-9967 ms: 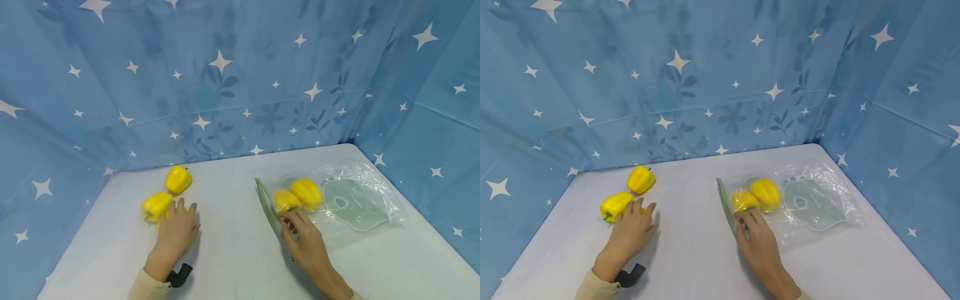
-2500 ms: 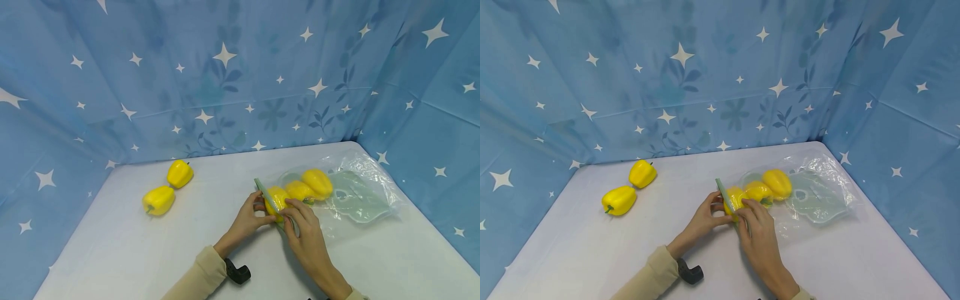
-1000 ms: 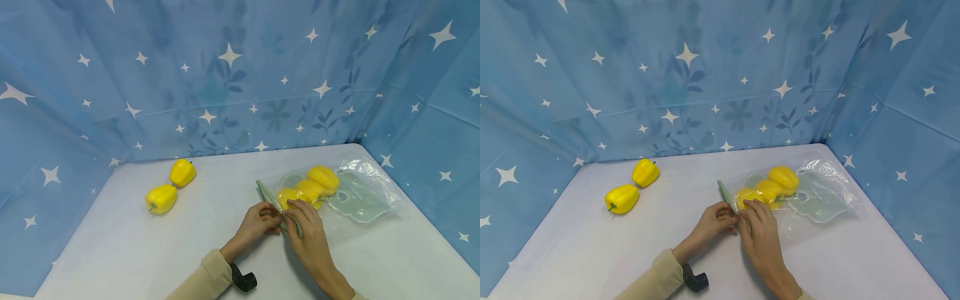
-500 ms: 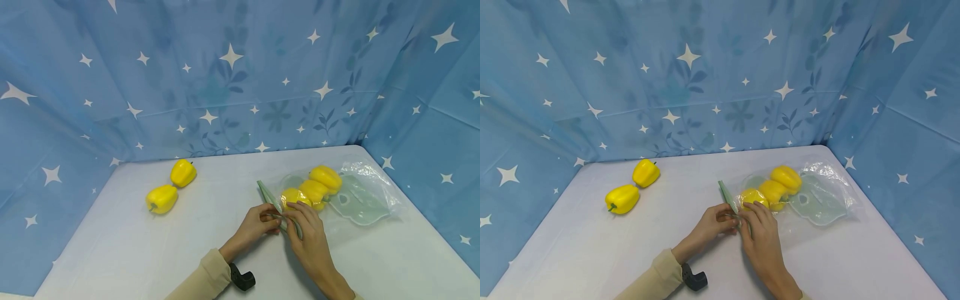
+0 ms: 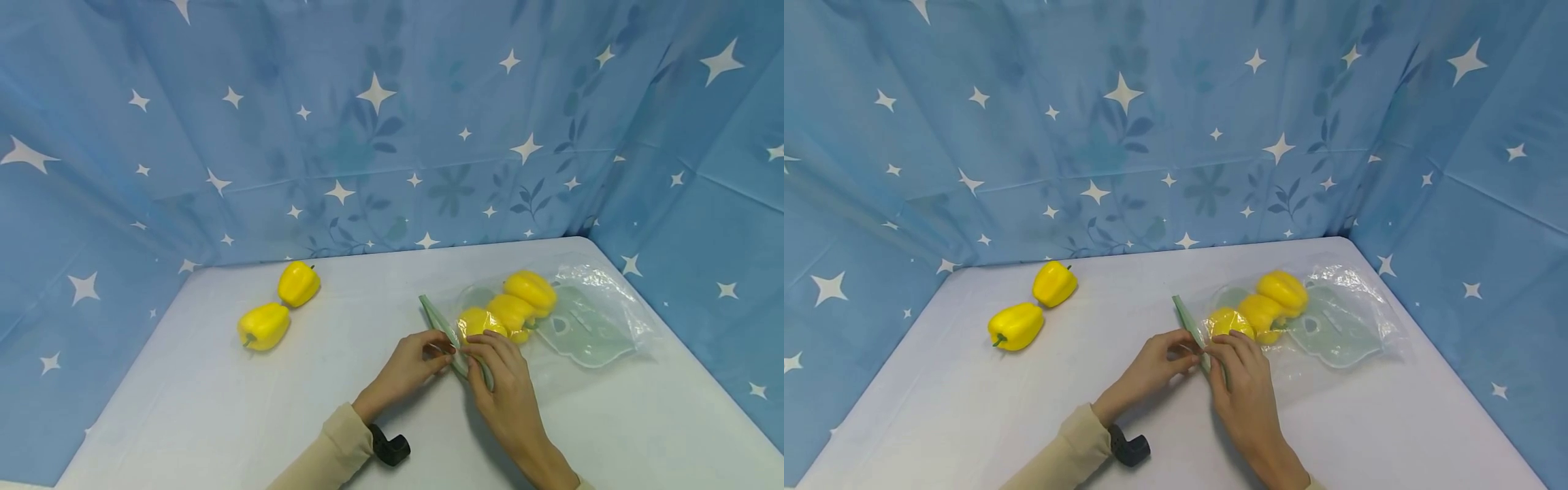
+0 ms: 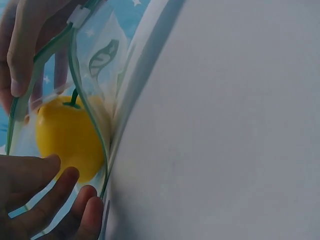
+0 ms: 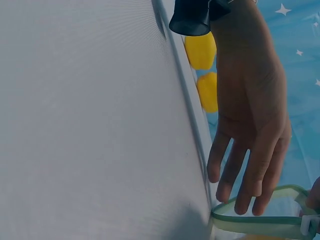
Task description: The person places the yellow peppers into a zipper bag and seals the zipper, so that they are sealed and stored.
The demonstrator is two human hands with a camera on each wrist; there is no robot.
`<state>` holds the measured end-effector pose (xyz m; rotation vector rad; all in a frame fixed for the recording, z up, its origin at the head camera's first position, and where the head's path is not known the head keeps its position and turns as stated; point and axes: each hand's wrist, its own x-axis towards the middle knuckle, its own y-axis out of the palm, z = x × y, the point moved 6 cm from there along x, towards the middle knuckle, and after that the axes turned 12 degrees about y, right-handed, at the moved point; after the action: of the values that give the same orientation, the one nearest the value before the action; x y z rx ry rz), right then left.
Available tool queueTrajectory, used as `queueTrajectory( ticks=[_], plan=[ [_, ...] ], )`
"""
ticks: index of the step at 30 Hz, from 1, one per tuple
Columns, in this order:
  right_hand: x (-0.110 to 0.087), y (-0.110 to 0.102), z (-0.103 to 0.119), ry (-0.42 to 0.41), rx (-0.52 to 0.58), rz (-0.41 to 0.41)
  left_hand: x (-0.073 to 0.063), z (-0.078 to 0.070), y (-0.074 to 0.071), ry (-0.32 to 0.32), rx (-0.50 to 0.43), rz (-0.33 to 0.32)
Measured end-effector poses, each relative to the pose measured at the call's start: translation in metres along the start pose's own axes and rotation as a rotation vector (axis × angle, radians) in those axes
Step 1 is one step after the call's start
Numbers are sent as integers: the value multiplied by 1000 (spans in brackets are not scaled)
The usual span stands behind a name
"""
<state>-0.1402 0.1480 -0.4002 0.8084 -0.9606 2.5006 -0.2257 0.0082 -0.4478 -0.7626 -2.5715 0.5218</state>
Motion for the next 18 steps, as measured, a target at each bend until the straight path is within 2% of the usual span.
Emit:
queueTrajectory(
  ticks=[4, 10, 18],
  plan=[
    [1, 0, 0, -18, 2, -9, 1, -4, -8, 35, 133, 16],
    [1, 0, -1, -26, -2, -18, 2, -9, -23, 57, 273, 6],
    [1, -1, 0, -17, -4, -13, 0, -12, -41, 60, 393, -17]
  ],
)
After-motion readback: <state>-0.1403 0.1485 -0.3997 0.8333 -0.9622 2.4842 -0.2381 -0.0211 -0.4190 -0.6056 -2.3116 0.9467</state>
